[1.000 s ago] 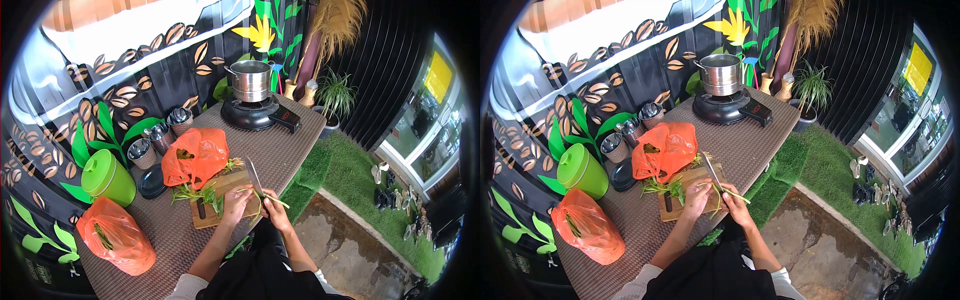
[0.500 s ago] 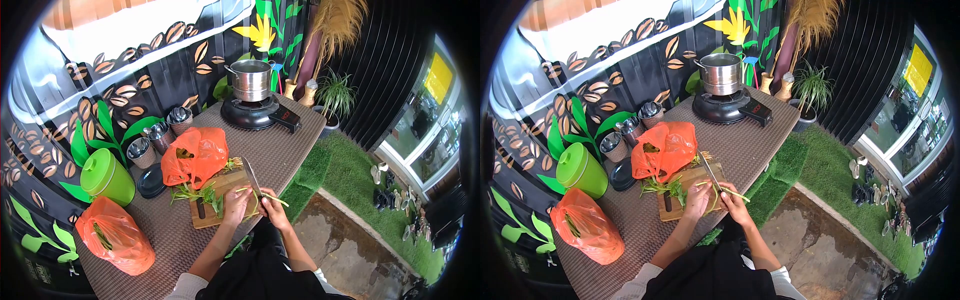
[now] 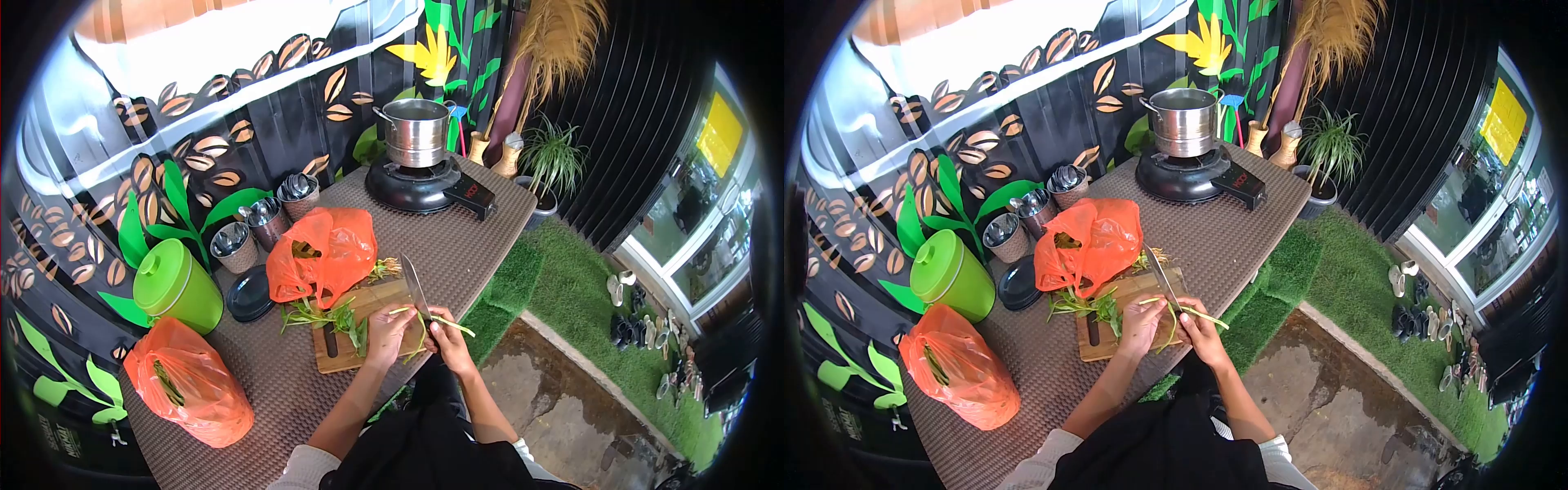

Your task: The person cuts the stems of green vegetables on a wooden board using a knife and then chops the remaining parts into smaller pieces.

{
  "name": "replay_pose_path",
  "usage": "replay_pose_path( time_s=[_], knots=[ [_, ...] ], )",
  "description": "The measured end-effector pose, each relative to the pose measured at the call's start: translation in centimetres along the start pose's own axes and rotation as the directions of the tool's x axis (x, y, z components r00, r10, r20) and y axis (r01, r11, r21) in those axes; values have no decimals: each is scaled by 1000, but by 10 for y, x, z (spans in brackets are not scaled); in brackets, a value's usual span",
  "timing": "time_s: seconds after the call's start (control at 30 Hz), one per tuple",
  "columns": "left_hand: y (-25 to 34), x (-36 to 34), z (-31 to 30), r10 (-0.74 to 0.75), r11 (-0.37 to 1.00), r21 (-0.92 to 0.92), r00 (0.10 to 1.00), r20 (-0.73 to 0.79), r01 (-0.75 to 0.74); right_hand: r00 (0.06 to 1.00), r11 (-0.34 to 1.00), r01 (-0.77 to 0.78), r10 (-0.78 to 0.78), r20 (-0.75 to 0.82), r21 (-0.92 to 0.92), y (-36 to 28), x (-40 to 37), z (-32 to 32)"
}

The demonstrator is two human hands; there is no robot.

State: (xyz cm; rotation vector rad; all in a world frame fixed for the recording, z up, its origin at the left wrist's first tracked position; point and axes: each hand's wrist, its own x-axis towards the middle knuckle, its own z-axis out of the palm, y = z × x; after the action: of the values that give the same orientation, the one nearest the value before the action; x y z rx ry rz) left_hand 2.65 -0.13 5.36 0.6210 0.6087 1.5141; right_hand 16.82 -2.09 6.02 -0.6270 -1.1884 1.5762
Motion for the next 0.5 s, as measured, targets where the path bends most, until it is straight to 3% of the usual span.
replay_pose_path(
  time_s=[0.43,0.5],
  knots=[
    [4,8,-13,-87,993,90,995,49,82,999,998,-40,40,0,57,4,5,5],
    [8,6,-9,-78,997,28,997,14,78,998,995,-57,57,-3,78,4,5,2]
  ],
)
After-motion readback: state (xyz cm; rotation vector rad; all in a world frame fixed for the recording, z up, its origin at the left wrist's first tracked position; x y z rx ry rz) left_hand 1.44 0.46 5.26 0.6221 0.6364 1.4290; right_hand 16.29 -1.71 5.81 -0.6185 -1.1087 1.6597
